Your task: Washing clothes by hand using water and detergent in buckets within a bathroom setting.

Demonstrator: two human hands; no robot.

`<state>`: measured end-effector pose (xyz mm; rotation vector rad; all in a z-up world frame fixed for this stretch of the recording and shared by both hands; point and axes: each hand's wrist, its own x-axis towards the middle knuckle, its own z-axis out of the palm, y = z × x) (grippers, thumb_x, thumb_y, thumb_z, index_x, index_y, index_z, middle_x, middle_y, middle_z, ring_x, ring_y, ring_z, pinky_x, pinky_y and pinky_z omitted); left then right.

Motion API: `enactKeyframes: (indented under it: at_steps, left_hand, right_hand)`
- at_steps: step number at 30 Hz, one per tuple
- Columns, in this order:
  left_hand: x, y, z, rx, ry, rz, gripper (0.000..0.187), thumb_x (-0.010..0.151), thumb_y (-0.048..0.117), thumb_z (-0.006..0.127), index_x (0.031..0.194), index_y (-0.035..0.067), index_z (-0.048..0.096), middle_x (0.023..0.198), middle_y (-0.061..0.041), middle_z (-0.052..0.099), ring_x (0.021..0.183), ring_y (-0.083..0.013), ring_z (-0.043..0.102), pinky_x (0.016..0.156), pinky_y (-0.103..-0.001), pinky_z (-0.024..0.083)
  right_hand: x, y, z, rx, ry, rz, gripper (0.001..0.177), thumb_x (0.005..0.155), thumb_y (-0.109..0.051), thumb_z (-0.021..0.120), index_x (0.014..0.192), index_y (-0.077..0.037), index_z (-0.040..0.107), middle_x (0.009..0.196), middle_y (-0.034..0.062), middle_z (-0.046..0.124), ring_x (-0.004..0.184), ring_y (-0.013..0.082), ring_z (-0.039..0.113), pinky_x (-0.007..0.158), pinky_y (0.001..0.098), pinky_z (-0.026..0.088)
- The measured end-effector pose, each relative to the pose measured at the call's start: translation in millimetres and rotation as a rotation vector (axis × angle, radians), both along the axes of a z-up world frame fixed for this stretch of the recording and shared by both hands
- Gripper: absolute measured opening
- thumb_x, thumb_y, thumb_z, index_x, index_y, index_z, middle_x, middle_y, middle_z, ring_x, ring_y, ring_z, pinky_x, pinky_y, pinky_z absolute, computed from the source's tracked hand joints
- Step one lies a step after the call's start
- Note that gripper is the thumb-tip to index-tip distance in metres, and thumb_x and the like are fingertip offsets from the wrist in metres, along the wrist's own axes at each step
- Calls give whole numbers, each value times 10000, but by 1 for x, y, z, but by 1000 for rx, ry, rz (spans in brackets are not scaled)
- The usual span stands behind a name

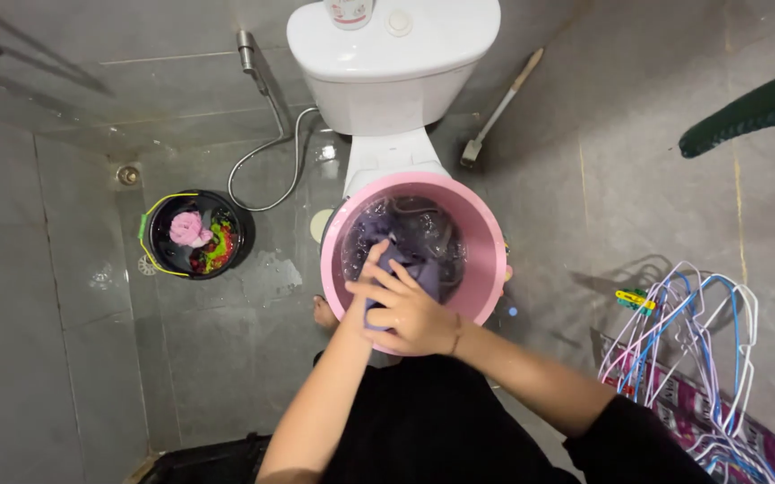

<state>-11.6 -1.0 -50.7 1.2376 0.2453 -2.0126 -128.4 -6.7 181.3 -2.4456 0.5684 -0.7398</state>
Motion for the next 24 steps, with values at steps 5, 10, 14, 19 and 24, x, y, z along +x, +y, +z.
enactKeyframes:
  at_steps: [5,10,14,19,24]
  left_hand:
    - [-27,5,-24,-113,-378,125,305,1006,293,625,1078,13,724,917,-57,645,819,-193,579,718,-363,478]
    - [-22,-16,40,-183,-447,187,269,978,265,576,1071,55,717,962,-10,717,866,-114,650,789,-287,513]
    - [-8,-25,83,-368,-763,23,243,971,241,640,1105,45,688,934,-49,680,810,-130,591,753,-304,484]
    - [-10,-18,90,-771,-1279,-59,237,909,164,741,1076,5,685,977,-111,706,852,-166,641,780,-305,499]
    - [-19,-2,111,-827,-1118,44,204,980,240,660,1099,84,718,1174,-97,668,943,-191,683,763,-290,548]
  right_hand:
    - [-20,-18,-146,221,64,-502,216,884,-262,706,838,-73,611,913,153,628,875,394,631,762,517,505]
    - [-28,-55,-175,347,159,-651,272,943,-288,696,879,-37,616,906,172,625,901,408,642,793,517,516]
    - [-52,-70,-175,191,133,-849,310,868,-300,755,977,-27,656,1238,187,624,1184,406,548,998,506,451]
    - [-53,-52,-96,37,278,-748,835,633,-222,778,1406,-25,532,1429,287,541,1335,472,455,1056,525,373]
    - [-51,-46,-117,615,182,-544,954,804,-358,768,1583,15,365,1370,262,570,1292,432,536,1099,470,436]
